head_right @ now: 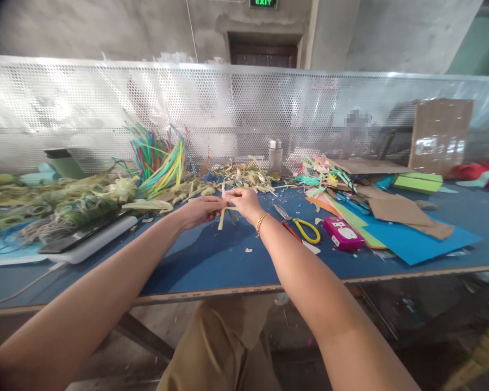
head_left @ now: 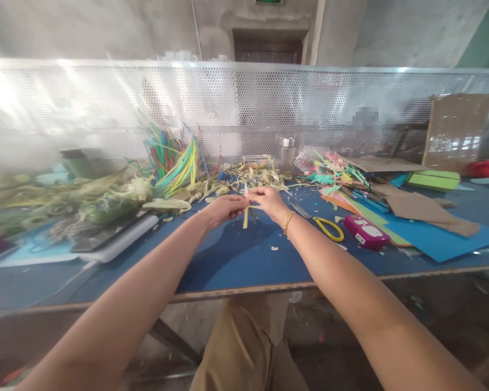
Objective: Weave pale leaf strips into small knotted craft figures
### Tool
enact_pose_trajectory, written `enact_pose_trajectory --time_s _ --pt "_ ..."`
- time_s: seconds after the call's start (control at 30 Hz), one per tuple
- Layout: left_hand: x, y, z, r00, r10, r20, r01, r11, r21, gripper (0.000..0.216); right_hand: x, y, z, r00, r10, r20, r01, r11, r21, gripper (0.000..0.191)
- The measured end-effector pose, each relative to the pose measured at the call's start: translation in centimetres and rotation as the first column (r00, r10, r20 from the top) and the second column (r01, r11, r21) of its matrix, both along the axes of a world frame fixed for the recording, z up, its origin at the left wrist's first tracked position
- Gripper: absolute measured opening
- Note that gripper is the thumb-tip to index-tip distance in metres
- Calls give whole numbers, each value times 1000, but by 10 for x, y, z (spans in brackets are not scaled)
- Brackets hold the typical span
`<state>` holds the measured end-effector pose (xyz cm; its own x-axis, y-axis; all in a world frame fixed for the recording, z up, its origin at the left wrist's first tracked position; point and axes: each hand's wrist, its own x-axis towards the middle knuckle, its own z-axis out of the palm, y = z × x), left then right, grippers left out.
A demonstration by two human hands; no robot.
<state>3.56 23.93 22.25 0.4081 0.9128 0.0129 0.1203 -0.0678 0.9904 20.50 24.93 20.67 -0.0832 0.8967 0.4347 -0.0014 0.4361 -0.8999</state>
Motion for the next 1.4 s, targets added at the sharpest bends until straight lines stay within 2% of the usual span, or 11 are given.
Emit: enact_pose_trajectory --time_s 0.2,0.4,0.53,0.67,0.77,0.83,0.9,1.0,1.13,1.27,1.4 --pt "0 -5 5 1000 -19 15 20 998 -58 17 -2 0 0 996 -79 -29 80 996 28 21" --pt "-4 9 -3 987 137 87 -134 990 -36 28 3 -3 8 1000 4 14 -5 999 54 20" --pt "-7 14 1 947 223 229 -198 972 -127 23 0 -4 4 994 38 100 -41 999 29 14" --pt "-10 10 12 915 167 368 -74 964 -254 28 -2 -4 2 996 44 -75 -51 994 -92 9" --pt "-10 6 14 913 139 383 -36 964 -265 28 0 -6 5 980 10 -200 -70 953 -294 8" --pt "-8 5 10 938 150 312 -86 974 -210 22 0 -7 6 967 1 -256 -112 900 -420 9" --pt "-4 5 4 966 149 213 -129 986 -106 29 0 -8 6 958 7 -288 -153 860 -487 12" --pt "1 6 -4 988 118 103 -124 991 53 33 -2 -10 5 967 32 -254 -159 853 -497 14" --pt "2 8 -6 988 151 22 -152 966 210 30 -6 -13 4 994 48 -94 -81 919 -386 10" --pt "1 8 -4 977 208 38 -210 930 303 26 -9 -14 2 997 55 -61 -65 983 -173 30" --pt "5 3 -2 978 200 52 -205 909 362 19 -11 -10 -2 998 -28 -62 20 992 -123 43"
